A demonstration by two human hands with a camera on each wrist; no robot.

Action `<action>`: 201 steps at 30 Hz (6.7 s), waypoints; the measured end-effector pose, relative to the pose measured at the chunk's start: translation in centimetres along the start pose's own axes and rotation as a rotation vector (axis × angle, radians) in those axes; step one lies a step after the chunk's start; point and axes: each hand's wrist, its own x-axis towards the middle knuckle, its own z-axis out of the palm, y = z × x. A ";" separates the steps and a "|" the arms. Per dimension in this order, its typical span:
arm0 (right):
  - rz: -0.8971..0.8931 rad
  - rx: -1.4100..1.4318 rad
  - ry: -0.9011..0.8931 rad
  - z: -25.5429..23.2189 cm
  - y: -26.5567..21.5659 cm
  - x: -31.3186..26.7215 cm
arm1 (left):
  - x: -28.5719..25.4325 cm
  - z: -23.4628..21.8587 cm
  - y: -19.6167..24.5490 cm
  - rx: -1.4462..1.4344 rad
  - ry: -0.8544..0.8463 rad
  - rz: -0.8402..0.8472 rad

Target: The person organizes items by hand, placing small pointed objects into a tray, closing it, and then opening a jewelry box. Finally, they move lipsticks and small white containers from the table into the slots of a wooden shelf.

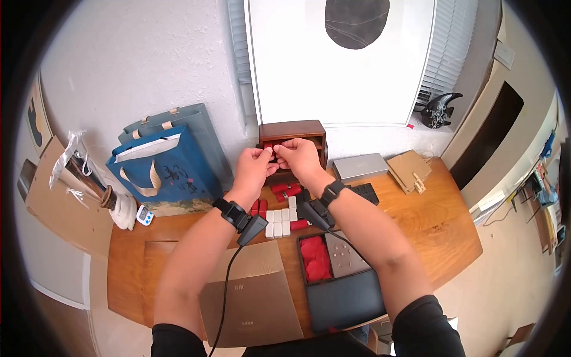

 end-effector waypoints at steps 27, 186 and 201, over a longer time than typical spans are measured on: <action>-0.194 -1.370 -0.727 3.5 4.4 -7.0 | -1.6 -9.5 -6.3 1.274 -0.531 0.118; -0.380 -1.275 -0.629 -5.8 2.2 -8.7 | -6.8 -1.3 -5.7 1.184 -0.566 -0.011; -0.374 -1.578 -0.689 -3.1 4.1 -7.9 | -6.5 -3.8 -5.3 1.314 -0.592 0.076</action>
